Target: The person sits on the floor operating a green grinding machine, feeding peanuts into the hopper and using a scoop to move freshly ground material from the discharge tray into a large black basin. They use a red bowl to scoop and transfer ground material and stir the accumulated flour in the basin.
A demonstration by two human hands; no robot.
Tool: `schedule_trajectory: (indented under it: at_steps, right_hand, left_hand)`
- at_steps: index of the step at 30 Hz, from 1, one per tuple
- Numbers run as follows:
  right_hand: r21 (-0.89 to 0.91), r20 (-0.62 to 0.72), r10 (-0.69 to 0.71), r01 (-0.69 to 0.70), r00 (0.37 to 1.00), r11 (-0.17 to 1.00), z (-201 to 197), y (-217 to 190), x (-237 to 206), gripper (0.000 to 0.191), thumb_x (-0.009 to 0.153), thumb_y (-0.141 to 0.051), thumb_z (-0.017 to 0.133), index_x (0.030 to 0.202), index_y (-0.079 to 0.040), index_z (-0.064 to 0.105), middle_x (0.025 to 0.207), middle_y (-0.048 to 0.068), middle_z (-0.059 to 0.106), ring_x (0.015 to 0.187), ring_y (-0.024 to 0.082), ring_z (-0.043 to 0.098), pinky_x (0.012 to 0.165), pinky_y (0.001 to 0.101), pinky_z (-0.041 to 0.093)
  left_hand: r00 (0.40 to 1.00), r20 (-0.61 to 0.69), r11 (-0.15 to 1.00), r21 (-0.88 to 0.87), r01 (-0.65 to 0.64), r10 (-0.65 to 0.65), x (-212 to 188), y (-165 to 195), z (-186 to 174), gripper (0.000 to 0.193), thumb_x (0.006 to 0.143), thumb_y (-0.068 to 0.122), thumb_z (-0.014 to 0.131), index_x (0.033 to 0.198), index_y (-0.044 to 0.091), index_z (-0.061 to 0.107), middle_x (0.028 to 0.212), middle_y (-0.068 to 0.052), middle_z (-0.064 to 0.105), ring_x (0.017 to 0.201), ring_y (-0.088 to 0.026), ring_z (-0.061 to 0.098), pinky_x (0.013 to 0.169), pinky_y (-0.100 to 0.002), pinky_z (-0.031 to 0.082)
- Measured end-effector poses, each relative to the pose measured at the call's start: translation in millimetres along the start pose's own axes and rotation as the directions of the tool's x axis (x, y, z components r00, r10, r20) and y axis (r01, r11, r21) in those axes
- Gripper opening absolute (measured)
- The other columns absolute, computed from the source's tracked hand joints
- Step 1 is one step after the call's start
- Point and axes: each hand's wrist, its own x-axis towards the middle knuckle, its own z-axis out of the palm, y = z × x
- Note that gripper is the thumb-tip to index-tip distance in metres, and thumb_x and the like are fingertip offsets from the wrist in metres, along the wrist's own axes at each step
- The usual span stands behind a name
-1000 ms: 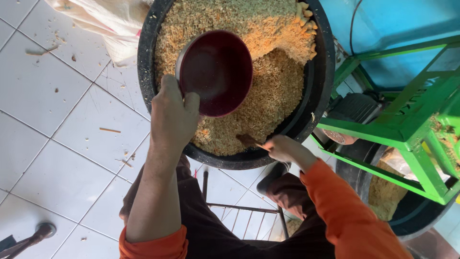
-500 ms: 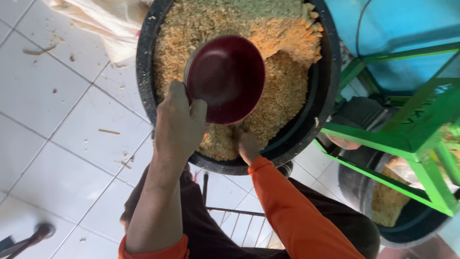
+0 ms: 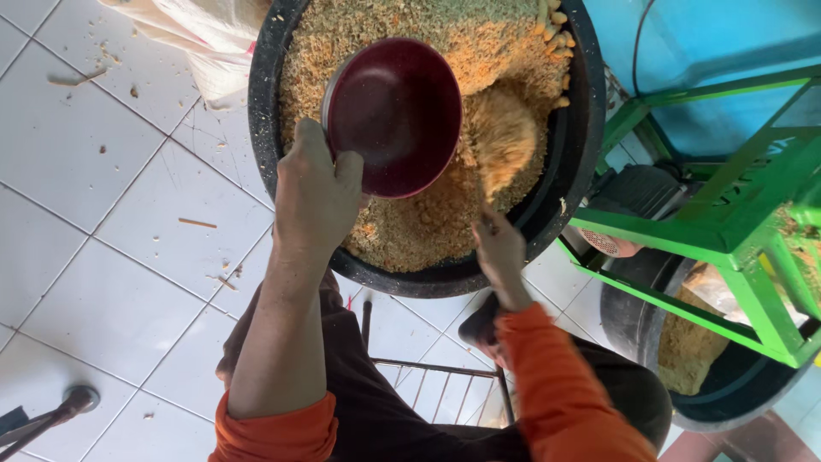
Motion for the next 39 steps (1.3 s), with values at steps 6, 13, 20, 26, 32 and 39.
schedule_trajectory:
  at_steps: [6, 13, 20, 26, 32, 39]
  right_hand:
    - [-0.686, 0.608, 0.044, 0.497, 0.792, 0.53, -85.6, -42.5, 17.1, 0.044, 0.09, -0.019, 0.073, 0.133, -0.026, 0.071, 0.106, 0.001, 0.078, 0.079, 0.01, 0.067, 0.069, 0.0281, 0.051]
    - [-0.67, 0.614, 0.24, 0.335, 0.752, 0.663, -21.7, -10.0, 58.2, 0.05, 0.086, -0.004, 0.062, 0.134, -0.018, 0.069, 0.12, 0.006, 0.074, 0.099, 0.026, 0.076, 0.087, 0.0408, 0.064]
    - [-0.642, 0.599, -0.181, 0.603, 0.78, 0.474, 64.5, 77.7, 65.2, 0.03, 0.083, -0.008, 0.059, 0.108, 0.0, 0.073, 0.112, 0.025, 0.071, 0.106, 0.04, 0.069, 0.092, 0.0455, 0.056]
    - [-0.669, 0.521, -0.245, 0.569, 0.818, 0.478, 73.2, 60.8, 39.3, 0.022, 0.09, -0.011, 0.056, 0.105, -0.004, 0.072, 0.105, 0.022, 0.075, 0.1, 0.037, 0.072, 0.087, 0.048, 0.058]
    - [-0.733, 0.479, -0.236, 0.533, 0.845, 0.423, 74.9, 48.7, 26.3, 0.019, 0.094, -0.014, 0.057, 0.104, -0.005, 0.071, 0.101, 0.021, 0.074, 0.096, 0.037, 0.073, 0.08, 0.0482, 0.06]
    - [-0.724, 0.486, -0.224, 0.533, 0.845, 0.438, 72.8, 49.6, 31.8, 0.022, 0.091, -0.012, 0.059, 0.108, -0.006, 0.072, 0.1, 0.019, 0.075, 0.097, 0.036, 0.073, 0.083, 0.0467, 0.059]
  left_hand:
    - [1.0, 0.018, 0.999, -0.03, -0.017, 0.018, -0.6, -4.8, -3.1, 0.014, 0.095, 0.003, 0.053, 0.1, -0.007, 0.046, 0.078, -0.025, 0.071, 0.059, -0.029, 0.077, 0.049, -0.036, 0.061]
    - [1.0, -0.011, 1.0, -0.01, -0.024, 0.024, 1.7, -7.5, -4.8, 0.013, 0.097, 0.004, 0.054, 0.098, -0.006, 0.046, 0.078, -0.025, 0.07, 0.059, -0.03, 0.077, 0.051, -0.037, 0.061]
    - [1.0, 0.011, 1.0, -0.023, 0.016, -0.016, -0.5, -6.2, 4.5, 0.014, 0.095, 0.004, 0.054, 0.098, -0.006, 0.046, 0.08, -0.023, 0.07, 0.063, -0.03, 0.078, 0.053, -0.038, 0.062]
    - [0.989, -0.032, 0.988, 0.069, -0.14, 0.142, 0.9, -4.3, 8.5, 0.014, 0.096, 0.003, 0.057, 0.101, -0.006, 0.048, 0.079, -0.024, 0.071, 0.068, -0.033, 0.077, 0.057, -0.04, 0.06]
    - [0.999, 0.016, 0.999, -0.014, -0.03, 0.031, 1.0, -5.7, 3.1, 0.013, 0.097, 0.004, 0.054, 0.099, -0.005, 0.044, 0.079, -0.022, 0.071, 0.063, -0.029, 0.078, 0.051, -0.036, 0.062]
    - [0.998, -0.002, 0.998, -0.023, -0.066, 0.066, -3.7, -4.5, 0.1, 0.011, 0.097, 0.002, 0.052, 0.098, -0.006, 0.044, 0.08, -0.022, 0.07, 0.062, -0.028, 0.078, 0.049, -0.034, 0.062]
